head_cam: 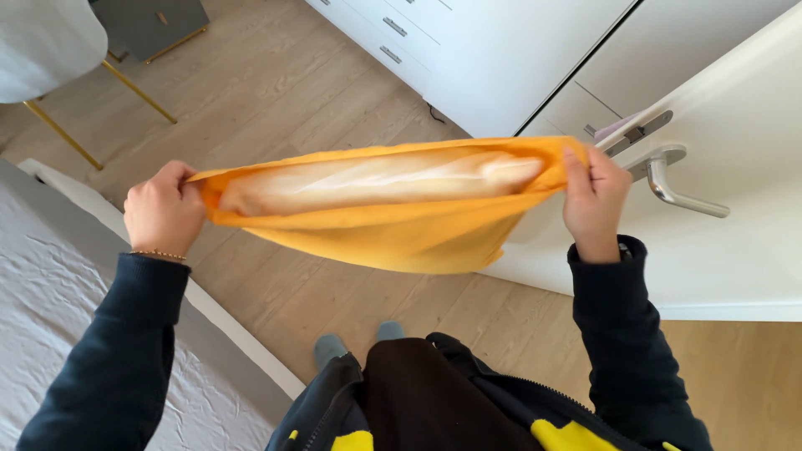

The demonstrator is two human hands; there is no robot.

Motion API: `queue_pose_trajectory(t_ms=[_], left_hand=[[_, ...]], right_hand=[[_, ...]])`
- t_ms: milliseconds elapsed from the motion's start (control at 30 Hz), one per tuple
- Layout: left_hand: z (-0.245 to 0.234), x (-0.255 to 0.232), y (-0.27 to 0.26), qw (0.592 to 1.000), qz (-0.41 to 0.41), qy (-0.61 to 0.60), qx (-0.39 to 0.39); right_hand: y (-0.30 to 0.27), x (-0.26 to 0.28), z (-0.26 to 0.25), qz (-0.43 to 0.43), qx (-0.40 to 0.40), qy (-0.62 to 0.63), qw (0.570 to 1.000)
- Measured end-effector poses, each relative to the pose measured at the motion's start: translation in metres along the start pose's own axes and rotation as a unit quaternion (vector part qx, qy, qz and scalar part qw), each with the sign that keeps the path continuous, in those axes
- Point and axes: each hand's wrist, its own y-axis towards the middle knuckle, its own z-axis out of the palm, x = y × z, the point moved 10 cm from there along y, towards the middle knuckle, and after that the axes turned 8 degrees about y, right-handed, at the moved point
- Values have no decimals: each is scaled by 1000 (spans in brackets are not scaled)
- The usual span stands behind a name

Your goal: The person places a pillow and a foam mattress topper on a bed, then unfolds a yellow pillowcase. They insert the pillow into the case, pull the fabric over the corners, and smooth the surface to complete the task.

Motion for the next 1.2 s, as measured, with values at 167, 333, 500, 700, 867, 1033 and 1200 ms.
queue_pose_trajectory(t_ms=[167, 333, 500, 700, 867, 1033, 1200], left_hand=[[22, -34, 3, 992, 28, 68, 100], [22, -48, 10, 995, 46, 73, 53], [-41, -45, 14, 996, 70, 29, -46], [-69, -44, -8, 996, 54, 12, -68], [-13, -41, -18, 993, 52, 104, -3], [28, 26, -22, 993, -24, 109, 45], [9, 58, -25, 987, -54, 148, 19]], right_hand=[[2, -75, 7, -56, 78, -320, 942], [-33, -90, 19, -23, 101, -337, 936], [-17, -49, -3, 11, 39, -214, 976], [-33, -62, 0, -2, -23, -202, 979], [-38, -87, 28, -11, 61, -294, 954], [-37, -57, 67, 13, 54, -157, 986], [-43, -9, 85, -73, 89, -126, 985]])
